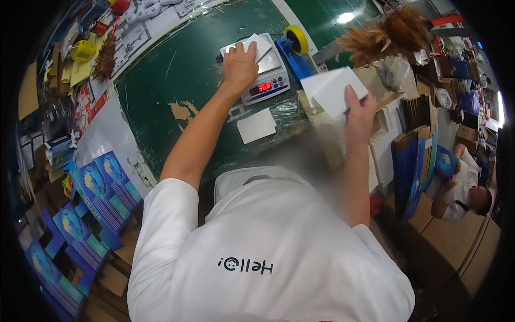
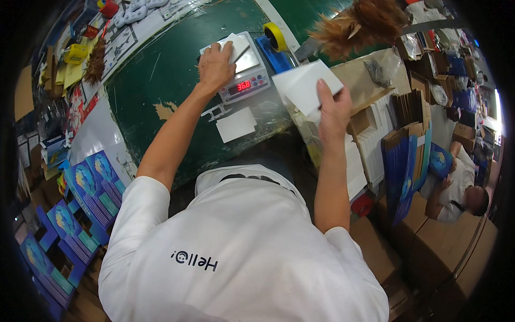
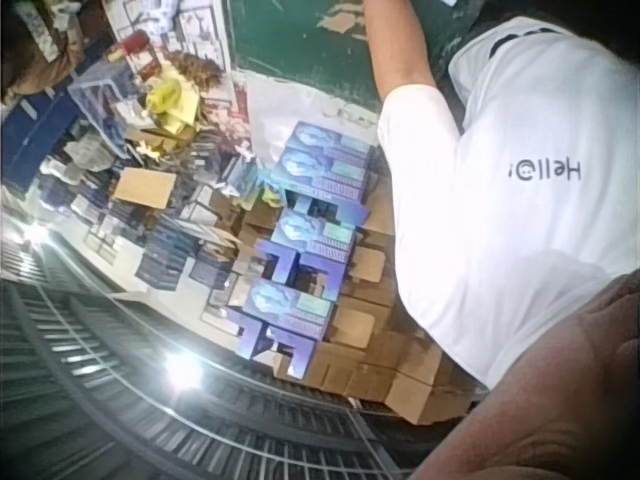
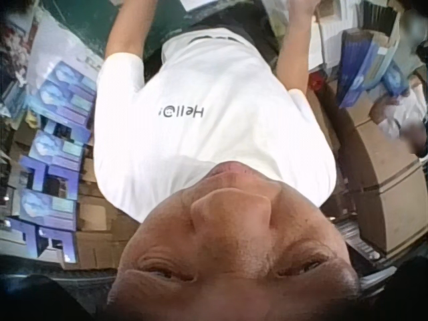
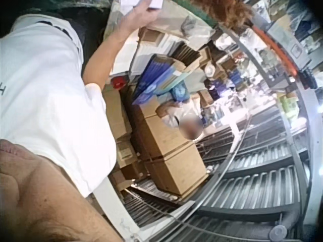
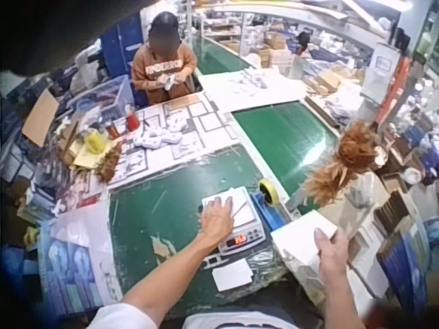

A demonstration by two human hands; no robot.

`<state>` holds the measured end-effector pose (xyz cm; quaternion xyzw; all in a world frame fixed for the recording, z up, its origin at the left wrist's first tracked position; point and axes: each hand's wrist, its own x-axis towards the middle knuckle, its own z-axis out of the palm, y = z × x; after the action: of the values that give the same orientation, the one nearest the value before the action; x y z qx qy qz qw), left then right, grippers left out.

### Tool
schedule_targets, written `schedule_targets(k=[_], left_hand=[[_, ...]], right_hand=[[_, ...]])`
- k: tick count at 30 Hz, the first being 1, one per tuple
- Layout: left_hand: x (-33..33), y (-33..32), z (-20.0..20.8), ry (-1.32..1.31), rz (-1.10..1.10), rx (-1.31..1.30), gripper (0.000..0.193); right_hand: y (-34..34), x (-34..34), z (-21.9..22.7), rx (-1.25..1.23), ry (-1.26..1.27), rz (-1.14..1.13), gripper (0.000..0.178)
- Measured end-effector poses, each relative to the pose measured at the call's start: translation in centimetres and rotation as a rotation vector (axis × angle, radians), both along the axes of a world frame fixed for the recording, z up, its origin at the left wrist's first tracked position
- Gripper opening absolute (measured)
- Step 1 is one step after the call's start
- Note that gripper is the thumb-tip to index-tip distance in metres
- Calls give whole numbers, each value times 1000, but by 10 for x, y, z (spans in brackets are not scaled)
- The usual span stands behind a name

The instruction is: The person assembles blue cardboard boxes at a workbench, folds the flaps, and places white rectangular items inside. The person uses a digital scale to weigh items and a tape dispenser to seal the boxes, then stacks the finished boxes.

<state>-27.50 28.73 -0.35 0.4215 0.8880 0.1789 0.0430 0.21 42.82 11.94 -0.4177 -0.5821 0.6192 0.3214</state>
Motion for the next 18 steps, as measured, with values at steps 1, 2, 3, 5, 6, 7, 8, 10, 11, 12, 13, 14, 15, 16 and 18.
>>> schedule_targets(k=[1,2,3,5,6,7,8,10,11,12,13,14,15,16,18], left_hand=[[0,-2,-1,-13,14,26,68],[1,-6,0,-25,37,39,69],[3,-13,3,-55,56,34,70],[12,-36,13,-104,51,112,70],[21,-53,20,-121,44,150,69],[32,-70,27,-156,51,156,68],[45,-88,34,-160,29,196,68],[74,-118,43,-243,17,198,70],[85,-128,44,-248,-41,219,71],[98,-136,42,-289,-71,230,71],[110,-141,38,-358,-88,179,74],[121,-143,33,-401,-117,184,76],[130,-145,27,-459,-151,167,79],[136,-146,22,-406,-171,148,81],[142,-146,14,-337,-217,43,84]], right_hand=[[1,-10,-1,46,-23,15,43],[1,-24,-4,70,71,33,42],[3,-42,-7,86,93,45,43],[8,-81,-19,123,46,34,45],[11,-99,-28,164,21,62,45],[13,-117,-39,210,30,100,45],[9,-138,-54,175,84,67,42],[7,-169,-83,55,108,100,39],[6,-180,-96,-15,108,114,38],[6,-187,-108,-42,47,149,39],[6,-192,-117,-79,-19,182,39],[5,-194,-122,-140,-143,174,40],[5,-193,-124,-79,-141,224,42],[5,-187,-121,-39,-194,230,43],[3,-168,-106,-11,-195,209,46]])
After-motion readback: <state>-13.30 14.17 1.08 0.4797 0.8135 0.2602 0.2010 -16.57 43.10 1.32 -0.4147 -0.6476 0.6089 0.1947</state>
